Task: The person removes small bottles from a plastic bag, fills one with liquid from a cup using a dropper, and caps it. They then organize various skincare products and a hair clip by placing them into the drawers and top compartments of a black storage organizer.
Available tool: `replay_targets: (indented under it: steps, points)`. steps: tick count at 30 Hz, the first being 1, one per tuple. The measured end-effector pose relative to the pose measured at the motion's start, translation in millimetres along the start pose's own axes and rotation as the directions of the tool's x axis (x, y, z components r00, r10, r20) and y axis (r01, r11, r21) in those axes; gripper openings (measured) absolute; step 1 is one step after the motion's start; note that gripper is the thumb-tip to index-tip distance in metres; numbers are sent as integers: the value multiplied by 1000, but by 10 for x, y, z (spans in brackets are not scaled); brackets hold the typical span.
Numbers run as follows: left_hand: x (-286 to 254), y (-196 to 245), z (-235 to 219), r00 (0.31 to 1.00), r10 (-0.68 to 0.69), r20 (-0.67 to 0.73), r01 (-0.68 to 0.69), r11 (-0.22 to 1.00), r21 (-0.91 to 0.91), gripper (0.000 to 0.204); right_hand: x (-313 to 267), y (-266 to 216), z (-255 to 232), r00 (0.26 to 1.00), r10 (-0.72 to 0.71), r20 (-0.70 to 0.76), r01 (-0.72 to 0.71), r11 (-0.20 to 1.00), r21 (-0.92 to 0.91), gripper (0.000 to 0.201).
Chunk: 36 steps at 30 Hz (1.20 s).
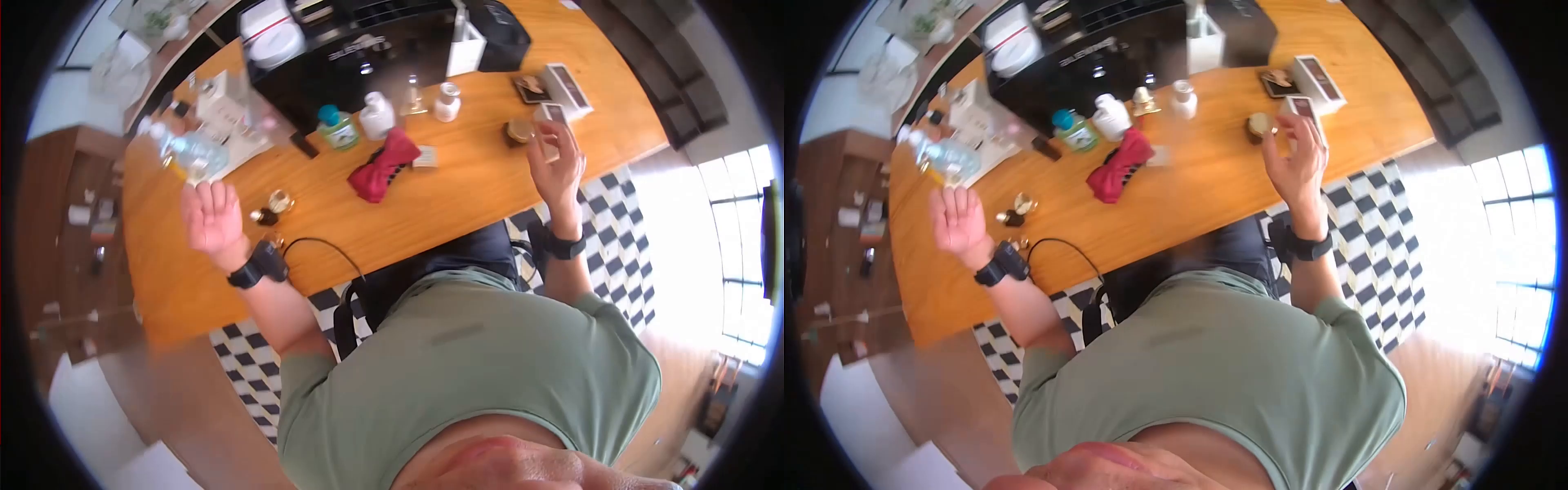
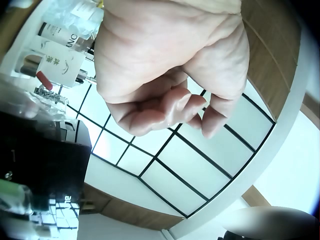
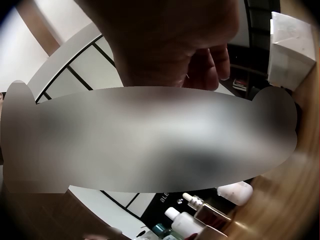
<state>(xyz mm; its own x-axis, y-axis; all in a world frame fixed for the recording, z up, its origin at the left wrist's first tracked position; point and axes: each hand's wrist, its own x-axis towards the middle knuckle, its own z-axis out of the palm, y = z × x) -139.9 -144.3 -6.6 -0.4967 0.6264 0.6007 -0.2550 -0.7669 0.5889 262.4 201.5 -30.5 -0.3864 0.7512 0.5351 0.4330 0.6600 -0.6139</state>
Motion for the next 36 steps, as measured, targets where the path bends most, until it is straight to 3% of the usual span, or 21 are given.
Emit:
replay_targets:
  steps: [1, 3, 5, 7, 10, 11, 13, 14, 15, 17, 18, 20, 23, 24, 25, 27, 28, 30, 31, 34, 36]
  points:
    - [-21, 54, -2, 1000, 17, -24, -16, 999, 43, 28, -25, 40, 76, 999, -18, 29, 17, 999, 39, 29]
    - [-71, 190, 5, 990, 77, -120, -75, 997, 24, 28, -69, 143, 253, 983, -180, 31, 183, 974, -136, 44]
    - [-117, 317, 91, 981, 111, -160, -101, 992, 69, 26, -121, 345, 378, 970, -227, 93, 238, 961, -141, 56]
    - [-206, 423, 159, 972, 138, -191, -121, 988, 100, 26, -146, 402, 461, 973, -193, 131, 211, 967, -140, 60]
    - [-406, 491, 207, 947, 153, -282, -31, 918, 395, 9, -145, 368, 499, 975, -173, 137, 187, 978, -96, 57]
    - [-504, 480, 194, 944, 163, -288, -31, 910, 414, 9, -145, 343, 500, 978, -160, 133, 173, 981, -86, 54]
    - [-688, 427, 124, 841, 222, -494, 274, 612, 742, 11, -139, 379, 527, 974, -189, 129, 197, 979, -55, 52]
    - [-741, 409, 152, 800, 189, -569, 414, 512, 753, 16, -133, 390, 532, 971, -208, 116, 214, 976, -47, 49]
    - [-797, 351, 150, 802, 193, -565, 411, 507, 758, 16, -127, 384, 536, 972, -208, 111, 214, 976, -40, 49]
    - [-867, 195, 164, 801, 156, -579, 545, 212, 811, 29, -127, 370, 517, 972, -178, 155, 177, 984, 19, 46]
    - [-885, 144, 210, 804, 154, -574, 542, 208, 814, 29, -122, 361, 507, 966, -215, 145, 214, 976, 23, 47]
    - [-933, 72, 322, 815, 18, -580, 577, -122, 808, 47, -128, 367, 505, 970, -205, 134, 204, 979, 16, 47]
    - [-986, 18, 345, 800, -95, -592, 561, -231, 795, 52, -160, 407, 515, 977, -169, 131, 172, 985, -13, 49]
    - [-1056, -1, 240, 795, -146, -589, 571, -150, 807, 47, -163, 427, 521, 983, -138, 120, 144, 989, -43, 51]
    - [-1164, -16, 124, 791, -148, -594, 575, -152, 804, 47, -171, 445, 537, 983, -136, 126, 143, 989, -43, 51]
    - [-1266, -68, -94, 769, -187, -611, 624, 15, 781, 46, -160, 517, 531, 989, -55, 134, 60, 998, -34, 55]
    - [-1257, -89, -100, 770, -223, -597, 618, 28, 786, 46, -142, 448, 507, 987, 38, 158, -34, 999, -27, 57]
    - [-1260, -133, -11, 782, -184, -595, 619, 129, 774, 37, -131, 429, 485, 987, 59, 153, -64, 998, 23, 55]
    - [-1260, -159, 23, 786, -222, -576, 611, 144, 778, 37, -130, 408, 478, 978, 112, 174, -123, 991, 52, 54]
    - [-1244, -240, 178, 781, -220, -584, 612, 87, 786, 34, -121, 443, 468, 983, 24, 183, -45, 993, 108, 53]
    - [-1204, -309, 321, 735, -266, -624, 666, 108, 738, 35, -112, 396, 430, 975, 34, 219, -70, 985, 157, 54]
